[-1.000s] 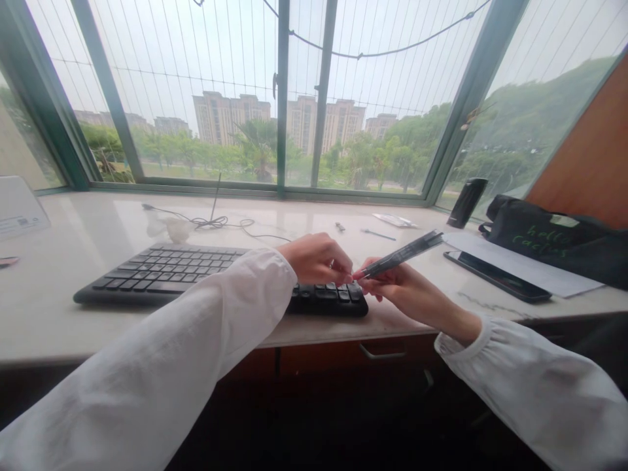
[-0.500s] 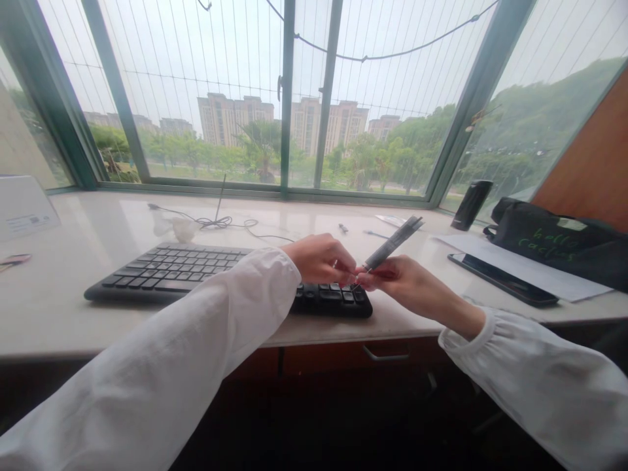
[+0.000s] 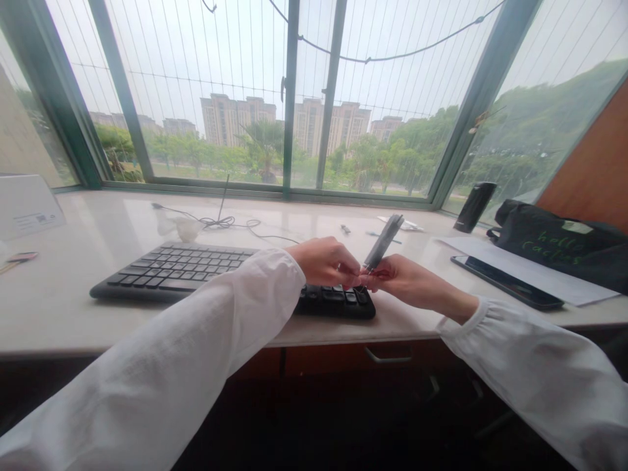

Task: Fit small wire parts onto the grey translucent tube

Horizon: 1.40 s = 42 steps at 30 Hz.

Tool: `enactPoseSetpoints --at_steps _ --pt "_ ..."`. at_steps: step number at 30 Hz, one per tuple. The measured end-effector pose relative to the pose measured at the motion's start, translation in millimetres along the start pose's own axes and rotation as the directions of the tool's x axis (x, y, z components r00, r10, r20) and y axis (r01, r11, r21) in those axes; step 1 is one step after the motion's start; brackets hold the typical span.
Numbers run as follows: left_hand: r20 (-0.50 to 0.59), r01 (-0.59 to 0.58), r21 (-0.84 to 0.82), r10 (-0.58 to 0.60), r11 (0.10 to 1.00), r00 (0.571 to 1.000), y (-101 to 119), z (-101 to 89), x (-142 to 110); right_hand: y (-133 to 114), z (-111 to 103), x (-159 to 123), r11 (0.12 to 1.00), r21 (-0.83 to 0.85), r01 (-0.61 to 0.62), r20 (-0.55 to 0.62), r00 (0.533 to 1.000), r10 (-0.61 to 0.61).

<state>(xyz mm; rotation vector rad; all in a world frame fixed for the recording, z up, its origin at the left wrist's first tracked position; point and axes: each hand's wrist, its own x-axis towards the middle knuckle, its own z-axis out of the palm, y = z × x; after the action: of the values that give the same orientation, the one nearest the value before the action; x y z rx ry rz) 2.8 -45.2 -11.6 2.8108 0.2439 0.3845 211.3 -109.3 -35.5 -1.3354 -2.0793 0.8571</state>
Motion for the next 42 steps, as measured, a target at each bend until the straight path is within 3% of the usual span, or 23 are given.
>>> enactPoseSetpoints --at_steps 4,10,14,18,26,31,42 --pt "0.028 -0.007 -0.035 0.008 0.999 1.000 1 0.8 1 4 -1 0 0.999 0.005 0.046 0.023 0.999 -0.046" --pt "0.074 0.039 -0.047 -0.035 0.998 0.997 3 2.7 1 5 1 -5 0.987 -0.086 0.136 -0.099 0.985 -0.144" --pt "0.067 0.067 -0.023 -0.065 0.998 0.996 6 3.5 1 -4 -3 -9 0.984 -0.052 0.173 -0.045 0.984 -0.175" --pt "0.077 0.138 -0.044 -0.135 0.989 0.988 8 -0.5 0 -8 -4 -11 0.973 -0.091 0.211 -0.070 0.974 -0.217" --pt "0.062 0.298 0.102 -0.305 0.949 0.950 5 -0.4 -3 -1 -2 1 0.987 -0.119 0.104 -0.076 0.991 -0.113" --pt "0.184 0.232 0.047 -0.236 0.972 0.954 10 5.8 -2 7 -4 8 0.995 -0.051 0.081 0.003 0.997 -0.081" --pt "0.198 0.313 0.138 -0.336 0.940 0.921 11 8.5 1 4 0 3 0.994 0.008 0.107 -0.014 0.994 -0.107"
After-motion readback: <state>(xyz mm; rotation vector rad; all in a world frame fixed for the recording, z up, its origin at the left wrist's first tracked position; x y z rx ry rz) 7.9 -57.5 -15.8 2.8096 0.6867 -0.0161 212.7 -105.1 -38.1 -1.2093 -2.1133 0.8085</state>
